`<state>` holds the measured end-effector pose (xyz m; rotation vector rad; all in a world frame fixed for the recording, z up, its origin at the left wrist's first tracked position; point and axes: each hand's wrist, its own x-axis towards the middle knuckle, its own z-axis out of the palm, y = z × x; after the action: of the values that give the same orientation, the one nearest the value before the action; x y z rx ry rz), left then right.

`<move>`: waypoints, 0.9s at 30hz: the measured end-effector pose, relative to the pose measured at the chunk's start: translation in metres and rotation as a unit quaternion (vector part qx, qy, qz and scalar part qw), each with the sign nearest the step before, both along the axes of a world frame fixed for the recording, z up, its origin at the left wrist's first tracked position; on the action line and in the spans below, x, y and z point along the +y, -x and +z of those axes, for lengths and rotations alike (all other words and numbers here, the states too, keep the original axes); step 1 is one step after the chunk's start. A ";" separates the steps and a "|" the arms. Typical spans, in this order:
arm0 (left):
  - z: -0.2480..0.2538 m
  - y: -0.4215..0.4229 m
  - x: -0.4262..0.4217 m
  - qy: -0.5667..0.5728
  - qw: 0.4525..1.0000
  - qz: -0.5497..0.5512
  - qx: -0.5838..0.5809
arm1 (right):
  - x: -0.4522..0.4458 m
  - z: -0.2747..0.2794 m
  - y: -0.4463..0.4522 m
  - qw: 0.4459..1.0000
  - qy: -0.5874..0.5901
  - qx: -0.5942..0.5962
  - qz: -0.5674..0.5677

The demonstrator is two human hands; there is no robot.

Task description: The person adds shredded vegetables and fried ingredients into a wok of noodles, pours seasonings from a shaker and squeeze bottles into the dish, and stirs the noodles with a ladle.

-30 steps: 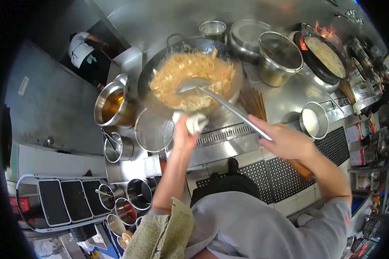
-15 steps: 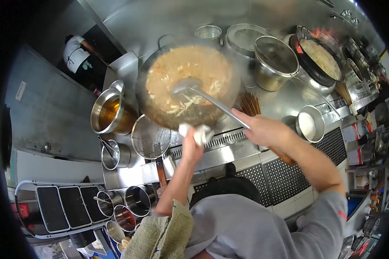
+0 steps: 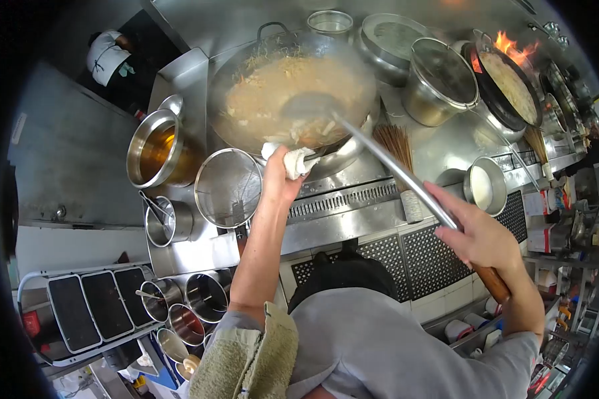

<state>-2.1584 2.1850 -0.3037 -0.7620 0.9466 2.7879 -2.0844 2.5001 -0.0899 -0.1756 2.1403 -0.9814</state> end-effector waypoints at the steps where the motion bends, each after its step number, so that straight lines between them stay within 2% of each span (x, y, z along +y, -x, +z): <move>1: -0.006 0.002 0.000 -0.009 1.000 0.001 0.003 | -0.001 -0.009 0.005 0.998 0.034 0.008 -0.048; 4: -0.011 -0.002 -0.002 0.004 1.000 -0.008 0.014 | -0.011 -0.044 0.040 0.990 0.074 0.048 -0.112; 6: 0.013 -0.027 0.000 0.012 1.000 0.008 -0.003 | -0.031 -0.086 0.071 0.975 0.126 0.108 -0.150; 8: -0.011 -0.060 -0.004 0.013 0.999 0.013 0.027 | -0.056 -0.131 0.097 0.962 0.141 0.129 -0.194; 9: -0.027 -0.081 -0.011 0.012 1.000 0.002 -0.029 | -0.072 -0.147 0.103 0.960 0.164 0.084 -0.212; 10: -0.023 -0.105 -0.015 0.071 0.996 -0.038 -0.029 | -0.086 -0.154 0.106 0.954 0.187 0.039 -0.230; 12: -0.033 -0.142 -0.028 0.154 0.980 -0.115 -0.059 | -0.103 -0.143 0.095 0.919 0.320 -0.079 -0.217; 13: -0.042 -0.155 -0.031 0.205 0.968 -0.128 -0.069 | -0.101 -0.124 0.089 0.907 0.344 -0.113 -0.217; 14: -0.053 -0.166 -0.034 0.255 0.953 -0.139 -0.082 | -0.092 -0.116 0.087 0.906 0.346 -0.113 -0.214; 15: -0.065 -0.175 -0.036 0.257 0.953 -0.136 -0.087 | -0.078 -0.112 0.084 0.919 0.326 -0.097 -0.200; 17: -0.083 -0.183 -0.034 0.425 0.888 -0.110 -0.137 | -0.070 -0.109 0.096 0.941 0.282 -0.038 -0.181; 18: -0.071 -0.178 -0.030 0.425 0.888 -0.100 -0.142 | -0.074 -0.110 0.111 0.954 0.248 -0.001 -0.169; 20: -0.048 -0.164 -0.024 0.589 0.767 -0.159 -0.198 | -0.097 -0.110 0.150 0.964 0.227 0.045 -0.131; 22: -0.064 -0.162 -0.021 0.587 0.783 -0.125 -0.165 | -0.120 -0.129 0.189 0.965 0.242 0.026 -0.095; 24: -0.077 -0.161 -0.017 0.723 0.656 -0.160 -0.149 | -0.141 -0.134 0.196 0.966 0.252 0.007 -0.064; 25: -0.082 -0.162 -0.014 0.744 0.634 -0.151 -0.149 | -0.150 -0.137 0.193 0.975 0.222 0.016 -0.023; 27: -0.091 -0.160 -0.013 0.741 0.643 -0.128 -0.146 | -0.155 -0.134 0.183 0.988 0.134 0.037 0.060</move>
<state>-1.9979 2.1720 -0.3942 -0.9106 2.8203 0.9851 -2.2672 2.3451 -0.2238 -0.4729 2.0304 -1.2043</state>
